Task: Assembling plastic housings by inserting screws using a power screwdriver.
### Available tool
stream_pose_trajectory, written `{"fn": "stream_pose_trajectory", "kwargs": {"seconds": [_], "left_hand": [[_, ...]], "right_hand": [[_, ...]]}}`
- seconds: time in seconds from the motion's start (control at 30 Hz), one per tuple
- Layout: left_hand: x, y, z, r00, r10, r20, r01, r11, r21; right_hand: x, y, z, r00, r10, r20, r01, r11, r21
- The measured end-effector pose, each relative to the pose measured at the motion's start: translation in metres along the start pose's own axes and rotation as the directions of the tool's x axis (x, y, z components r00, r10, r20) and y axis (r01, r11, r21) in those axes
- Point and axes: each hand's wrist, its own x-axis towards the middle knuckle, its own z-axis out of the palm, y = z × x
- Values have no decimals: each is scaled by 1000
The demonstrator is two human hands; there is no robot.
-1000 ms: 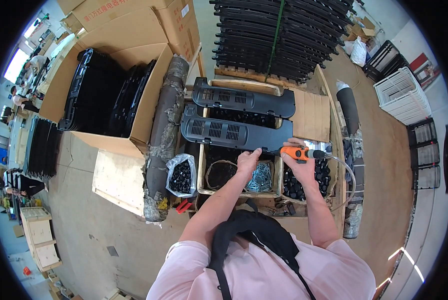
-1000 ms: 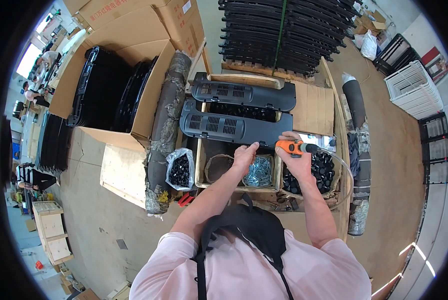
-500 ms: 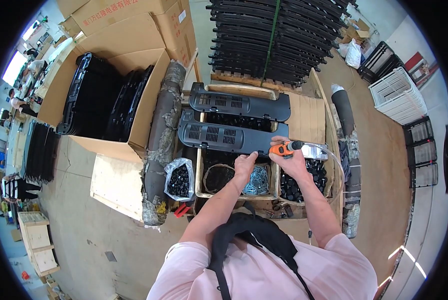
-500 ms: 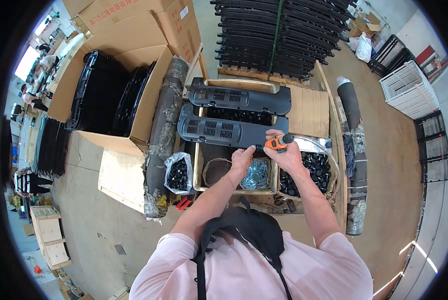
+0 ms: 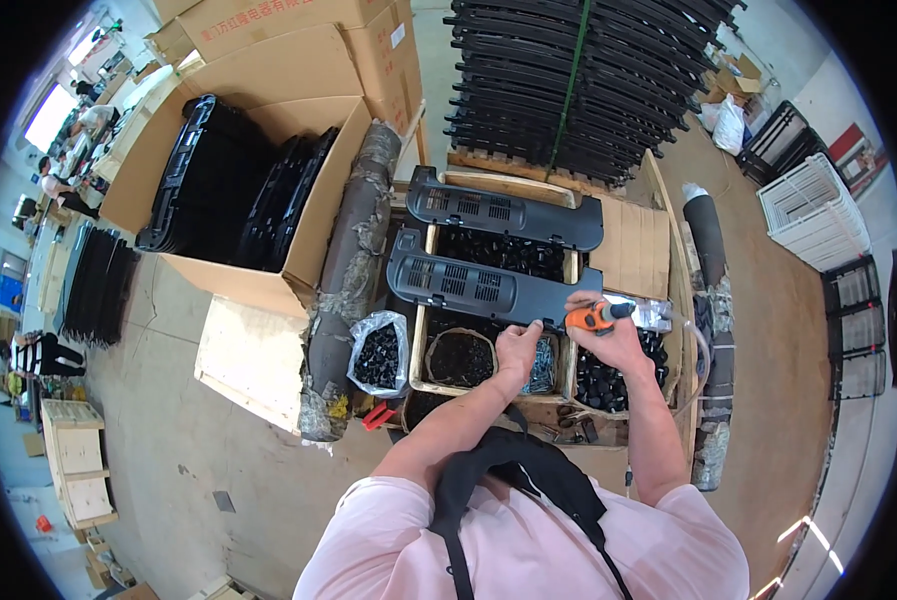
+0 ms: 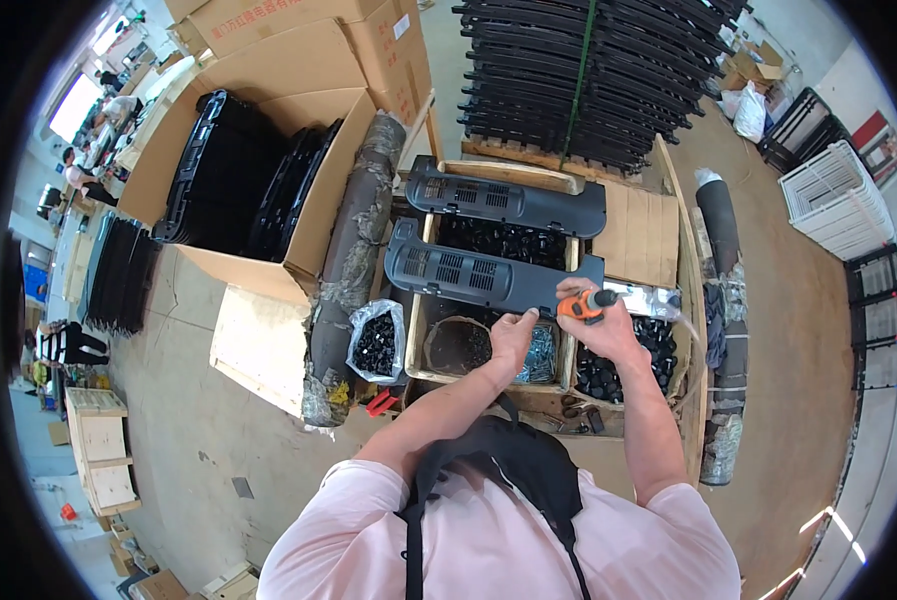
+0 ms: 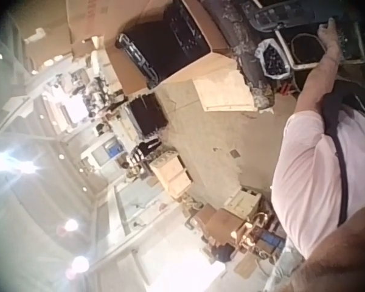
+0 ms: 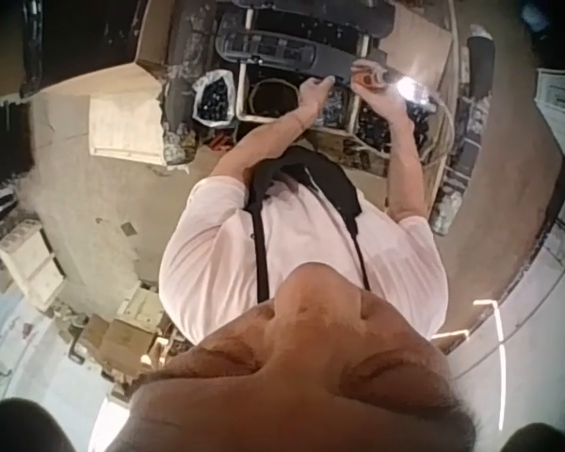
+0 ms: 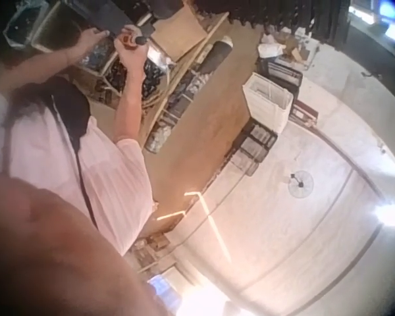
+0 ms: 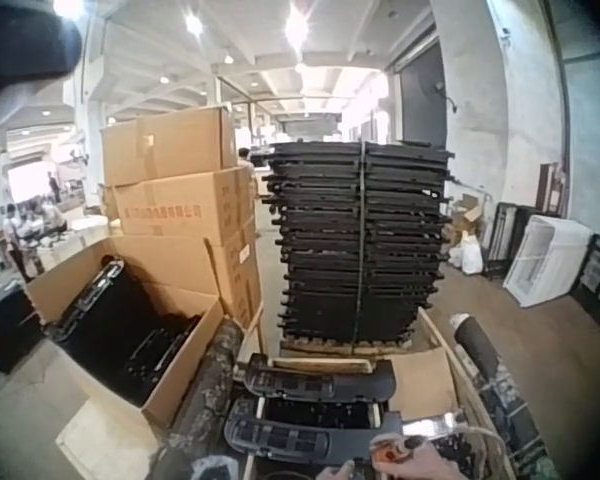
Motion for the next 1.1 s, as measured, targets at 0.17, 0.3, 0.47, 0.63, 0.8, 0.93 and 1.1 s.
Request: {"fn": "stream_pose_trajectory", "kwargs": {"seconds": [0.17, 0.3, 0.47, 0.63, 0.8, 0.93, 1.1], "left_hand": [[-2, -5, 3, 999, -43, 8, 43, 998, -49], [0, 0, -3, 994, -67, 85, 70, 997, -31], [10, -4, -28, 945, -93, 313, 123, 989, -77], [-4, 6, -54, 810, -302, 502, 493, 815, -305], [-14, -2, -64, 771, -278, 573, 510, 808, -294], [-14, -11, -68, 776, -247, 581, 465, 845, -263], [-17, -6, -66, 798, -258, 545, 441, 866, -237]], "right_hand": [[8, -4, 5, 997, 31, -71, -28, 999, 43], [9, -23, -4, 980, 37, -197, -44, 999, -30], [2, -34, -2, 972, -39, -230, 98, 963, 250], [-20, -24, 7, 940, 66, -335, 90, 899, 429], [-44, 7, 36, 914, 188, -359, 77, 789, 610], [-61, 10, 48, 897, 263, -356, 26, 772, 635], [-65, 23, 50, 910, 275, -311, 3, 745, 667]]}}
